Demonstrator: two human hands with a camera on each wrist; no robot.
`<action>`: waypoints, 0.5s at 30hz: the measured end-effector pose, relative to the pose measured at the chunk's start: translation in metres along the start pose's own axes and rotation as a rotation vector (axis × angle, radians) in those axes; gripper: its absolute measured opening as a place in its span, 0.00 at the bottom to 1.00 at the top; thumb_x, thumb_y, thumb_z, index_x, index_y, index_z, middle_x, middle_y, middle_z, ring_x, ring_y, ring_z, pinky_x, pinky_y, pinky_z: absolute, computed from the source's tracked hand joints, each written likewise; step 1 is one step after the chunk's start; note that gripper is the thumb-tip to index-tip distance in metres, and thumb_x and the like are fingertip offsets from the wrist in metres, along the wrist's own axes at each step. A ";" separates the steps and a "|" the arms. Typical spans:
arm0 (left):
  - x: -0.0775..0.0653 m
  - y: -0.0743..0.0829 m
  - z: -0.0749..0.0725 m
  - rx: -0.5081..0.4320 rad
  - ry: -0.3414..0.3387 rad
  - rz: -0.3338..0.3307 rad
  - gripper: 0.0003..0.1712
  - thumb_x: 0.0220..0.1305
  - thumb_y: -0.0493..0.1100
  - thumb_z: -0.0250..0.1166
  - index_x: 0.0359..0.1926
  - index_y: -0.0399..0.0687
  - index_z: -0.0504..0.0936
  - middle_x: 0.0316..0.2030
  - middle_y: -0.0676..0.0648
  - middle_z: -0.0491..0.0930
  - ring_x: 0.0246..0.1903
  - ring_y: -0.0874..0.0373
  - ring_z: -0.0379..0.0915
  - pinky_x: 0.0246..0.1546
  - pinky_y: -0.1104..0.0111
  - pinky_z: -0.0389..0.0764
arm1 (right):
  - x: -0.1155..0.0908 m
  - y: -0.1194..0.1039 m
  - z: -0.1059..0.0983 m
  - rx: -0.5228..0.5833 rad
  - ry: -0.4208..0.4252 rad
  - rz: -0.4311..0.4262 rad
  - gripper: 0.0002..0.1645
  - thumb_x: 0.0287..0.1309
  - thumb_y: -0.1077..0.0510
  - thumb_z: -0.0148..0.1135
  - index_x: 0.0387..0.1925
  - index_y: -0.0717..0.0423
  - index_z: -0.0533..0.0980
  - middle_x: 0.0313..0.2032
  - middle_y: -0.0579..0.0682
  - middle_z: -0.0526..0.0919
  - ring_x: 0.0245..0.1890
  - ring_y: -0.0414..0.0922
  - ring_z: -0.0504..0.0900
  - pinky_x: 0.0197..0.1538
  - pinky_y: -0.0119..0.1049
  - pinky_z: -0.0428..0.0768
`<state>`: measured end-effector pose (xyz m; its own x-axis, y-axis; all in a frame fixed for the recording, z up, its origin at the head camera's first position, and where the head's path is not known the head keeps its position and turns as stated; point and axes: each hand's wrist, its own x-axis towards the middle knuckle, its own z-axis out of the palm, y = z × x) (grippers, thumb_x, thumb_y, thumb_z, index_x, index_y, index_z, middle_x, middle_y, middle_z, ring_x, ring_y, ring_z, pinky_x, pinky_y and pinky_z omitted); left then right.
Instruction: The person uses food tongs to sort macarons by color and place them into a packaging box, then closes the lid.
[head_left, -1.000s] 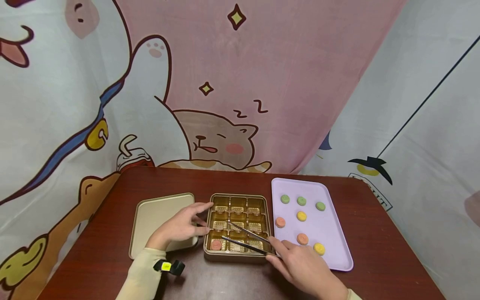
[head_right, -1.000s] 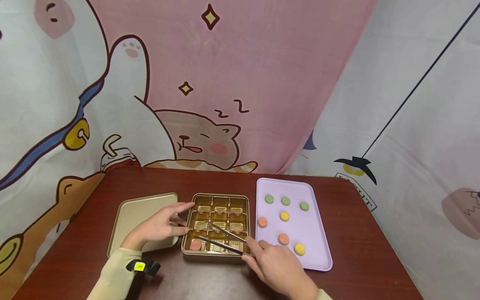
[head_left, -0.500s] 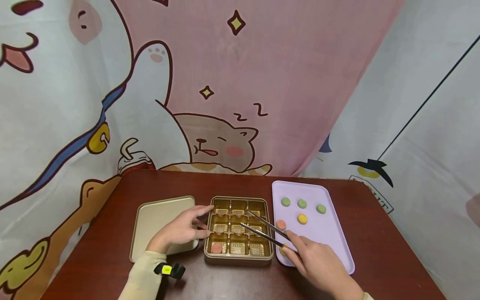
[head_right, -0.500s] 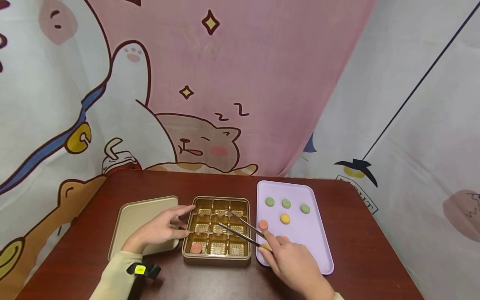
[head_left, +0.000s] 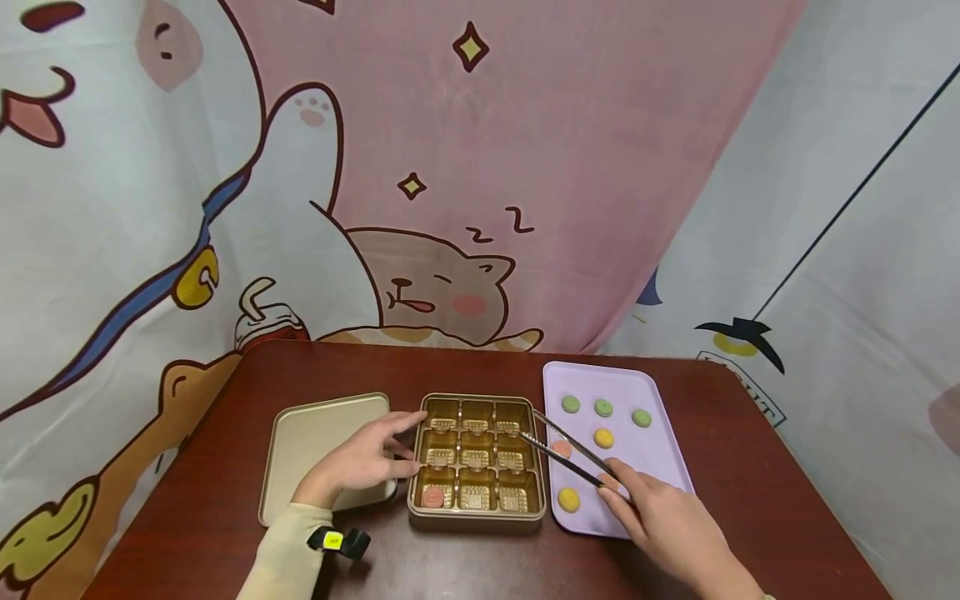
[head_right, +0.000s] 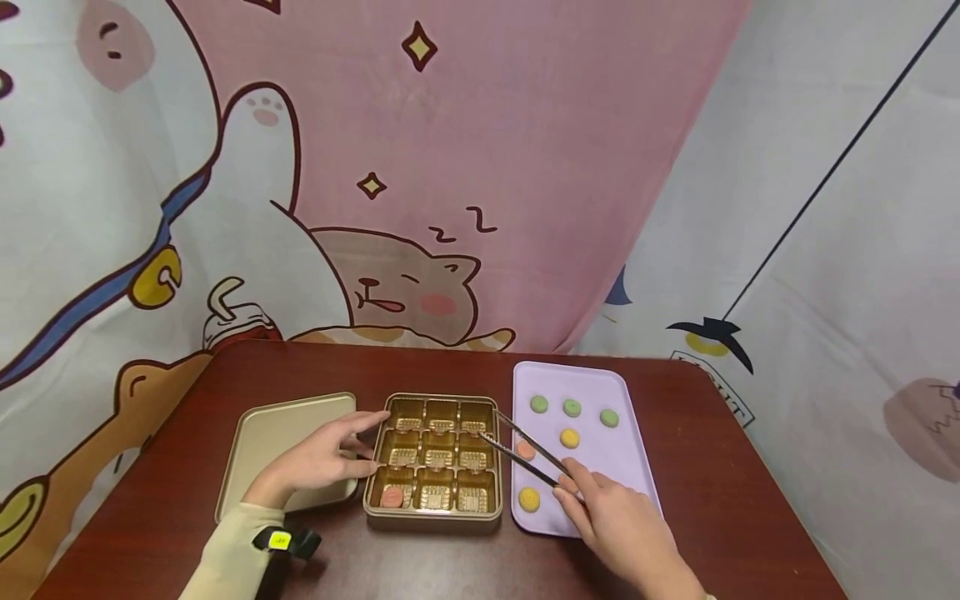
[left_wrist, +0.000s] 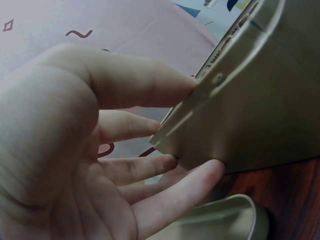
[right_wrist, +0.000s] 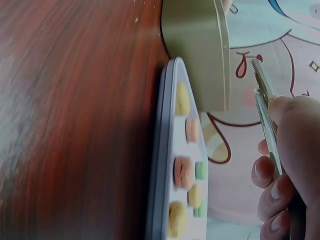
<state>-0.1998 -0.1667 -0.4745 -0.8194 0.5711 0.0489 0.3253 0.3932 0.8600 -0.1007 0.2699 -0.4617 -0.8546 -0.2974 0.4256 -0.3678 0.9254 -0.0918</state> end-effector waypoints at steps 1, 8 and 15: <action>0.000 0.000 0.000 -0.005 0.000 0.001 0.48 0.65 0.37 0.73 0.80 0.32 0.59 0.74 0.26 0.60 0.46 0.48 0.87 0.46 0.67 0.87 | -0.001 0.002 0.000 0.006 -0.006 0.012 0.20 0.66 0.43 0.71 0.54 0.46 0.84 0.39 0.45 0.91 0.32 0.44 0.89 0.29 0.48 0.85; -0.001 0.001 0.000 -0.009 0.004 0.000 0.49 0.64 0.36 0.73 0.80 0.31 0.59 0.74 0.26 0.61 0.46 0.46 0.87 0.46 0.67 0.87 | -0.008 0.014 -0.002 0.016 -0.147 0.137 0.26 0.70 0.39 0.66 0.59 0.50 0.83 0.44 0.50 0.91 0.36 0.49 0.90 0.33 0.53 0.86; 0.000 0.001 -0.001 0.000 0.002 0.001 0.49 0.65 0.37 0.73 0.80 0.32 0.58 0.74 0.26 0.61 0.47 0.47 0.86 0.48 0.65 0.87 | -0.012 0.024 0.001 0.012 -0.229 0.190 0.24 0.70 0.40 0.67 0.57 0.50 0.83 0.41 0.48 0.90 0.34 0.45 0.87 0.32 0.50 0.86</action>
<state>-0.1994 -0.1669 -0.4733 -0.8200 0.5701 0.0506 0.3261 0.3928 0.8599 -0.0999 0.2956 -0.4698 -0.9686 -0.1652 0.1858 -0.1960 0.9671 -0.1619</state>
